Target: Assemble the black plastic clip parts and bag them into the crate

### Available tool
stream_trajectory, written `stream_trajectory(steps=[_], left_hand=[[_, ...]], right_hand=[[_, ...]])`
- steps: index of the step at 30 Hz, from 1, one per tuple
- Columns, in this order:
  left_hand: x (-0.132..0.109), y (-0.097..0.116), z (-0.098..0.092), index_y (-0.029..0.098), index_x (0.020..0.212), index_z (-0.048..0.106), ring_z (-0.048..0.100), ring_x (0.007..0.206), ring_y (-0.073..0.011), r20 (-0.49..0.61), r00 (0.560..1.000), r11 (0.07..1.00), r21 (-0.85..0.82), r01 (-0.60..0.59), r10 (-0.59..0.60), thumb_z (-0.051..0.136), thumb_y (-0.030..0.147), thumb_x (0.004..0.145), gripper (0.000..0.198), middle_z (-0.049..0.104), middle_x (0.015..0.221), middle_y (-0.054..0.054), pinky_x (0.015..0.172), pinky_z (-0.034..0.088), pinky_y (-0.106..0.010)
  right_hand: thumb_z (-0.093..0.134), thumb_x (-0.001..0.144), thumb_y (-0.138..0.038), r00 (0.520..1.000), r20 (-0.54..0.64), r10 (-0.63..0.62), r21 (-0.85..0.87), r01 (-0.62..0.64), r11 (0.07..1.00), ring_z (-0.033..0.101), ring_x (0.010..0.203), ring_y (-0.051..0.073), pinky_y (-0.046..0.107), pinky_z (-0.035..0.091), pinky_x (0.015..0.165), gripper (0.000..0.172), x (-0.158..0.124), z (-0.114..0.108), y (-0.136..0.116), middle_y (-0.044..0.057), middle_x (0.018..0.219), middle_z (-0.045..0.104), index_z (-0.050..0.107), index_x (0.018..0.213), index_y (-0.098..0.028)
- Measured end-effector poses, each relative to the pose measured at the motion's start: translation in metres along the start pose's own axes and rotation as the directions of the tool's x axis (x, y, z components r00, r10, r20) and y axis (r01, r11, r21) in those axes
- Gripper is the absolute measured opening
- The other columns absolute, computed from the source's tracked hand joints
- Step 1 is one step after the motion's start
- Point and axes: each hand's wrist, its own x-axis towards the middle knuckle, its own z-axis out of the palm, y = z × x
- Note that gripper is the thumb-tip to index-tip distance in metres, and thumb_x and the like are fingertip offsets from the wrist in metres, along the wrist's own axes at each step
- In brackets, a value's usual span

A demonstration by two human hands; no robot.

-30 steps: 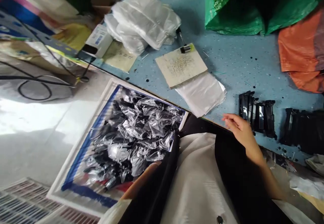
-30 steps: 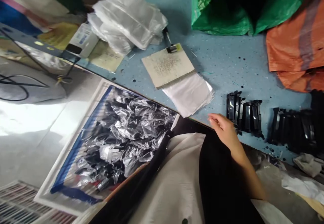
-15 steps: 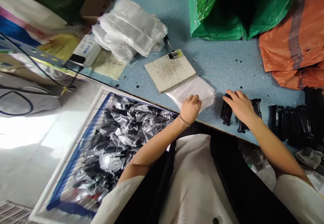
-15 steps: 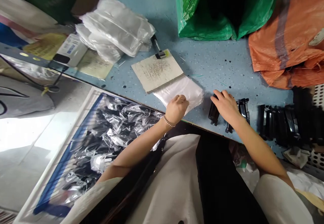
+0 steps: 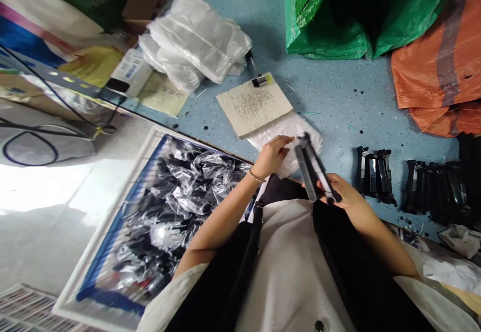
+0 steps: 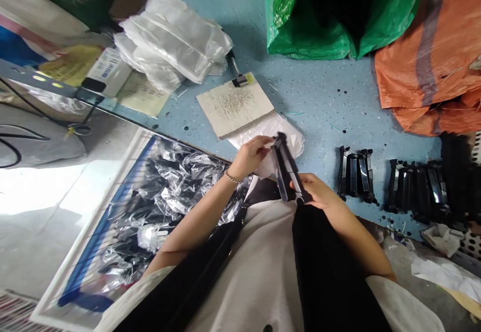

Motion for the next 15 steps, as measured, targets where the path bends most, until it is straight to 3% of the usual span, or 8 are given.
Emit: stream_trajectory(steps=[3,5,8,10,12,15], left_hand=[[-0.007,0.004,-0.008,0.018,0.141,0.058,0.067,0.118,-0.0187,0.009,0.998,0.996,0.052,-0.070,0.070,0.049,0.008,0.091,0.052,0.063,0.139,-0.014,0.100,0.058,-0.032],[-0.017,0.015,-0.012,0.021,0.148,0.053,0.061,0.130,-0.0194,0.022,0.984,0.979,0.107,-0.176,0.174,0.043,0.008,0.095,0.055,0.059,0.144,-0.013,0.108,0.054,-0.033],[-0.038,0.041,-0.015,0.024,0.157,0.041,0.056,0.138,-0.0191,0.059,0.920,0.912,0.125,-0.391,0.387,0.036,0.006,0.100,0.060,0.056,0.149,-0.012,0.117,0.048,-0.033],[-0.050,0.056,-0.016,0.027,0.161,0.031,0.056,0.137,-0.0181,0.056,0.881,0.877,0.093,-0.472,0.469,0.036,0.005,0.101,0.065,0.056,0.149,-0.011,0.117,0.048,-0.032],[-0.058,0.062,-0.019,0.029,0.162,0.029,0.058,0.135,-0.0184,-0.023,0.877,0.876,0.084,-0.476,0.479,0.038,0.005,0.101,0.066,0.058,0.145,-0.012,0.114,0.050,-0.032],[-0.060,0.055,-0.023,0.029,0.161,0.031,0.058,0.131,-0.0203,-0.179,0.894,0.912,0.105,-0.397,0.410,0.043,0.007,0.100,0.066,0.055,0.145,-0.015,0.109,0.053,-0.033]], right_hand=[[0.080,0.068,-0.041,0.984,0.153,0.092,0.147,-0.114,0.983,0.028,0.040,0.003,0.020,0.023,0.035,0.027,0.018,0.017,0.011,0.003,0.067,0.067,0.069,0.075,-0.017],[0.080,0.070,-0.039,0.980,0.182,0.080,0.189,-0.115,0.975,0.024,0.040,0.003,0.019,0.020,0.035,0.025,0.025,0.018,0.009,0.002,0.065,0.065,0.068,0.076,-0.017],[0.083,0.067,-0.034,0.987,0.158,0.016,0.242,-0.055,0.969,0.028,0.040,0.002,0.017,0.024,0.038,0.026,0.031,0.015,0.005,-0.005,0.057,0.055,0.063,0.073,-0.019],[0.086,0.066,-0.032,0.989,0.139,-0.039,0.267,0.000,0.964,0.031,0.041,0.002,0.016,0.029,0.040,0.030,0.032,0.013,0.006,-0.008,0.054,0.047,0.058,0.070,-0.019],[0.083,0.072,-0.036,0.975,0.212,-0.065,0.287,0.002,0.958,0.030,0.040,0.001,0.015,0.028,0.038,0.030,0.030,0.013,0.011,-0.009,0.054,0.046,0.059,0.073,-0.018],[0.067,0.088,-0.047,0.916,0.396,-0.059,0.381,-0.106,0.918,0.018,0.035,0.000,0.013,0.016,0.029,0.031,0.026,0.017,0.023,-0.008,0.057,0.053,0.062,0.089,-0.016]])
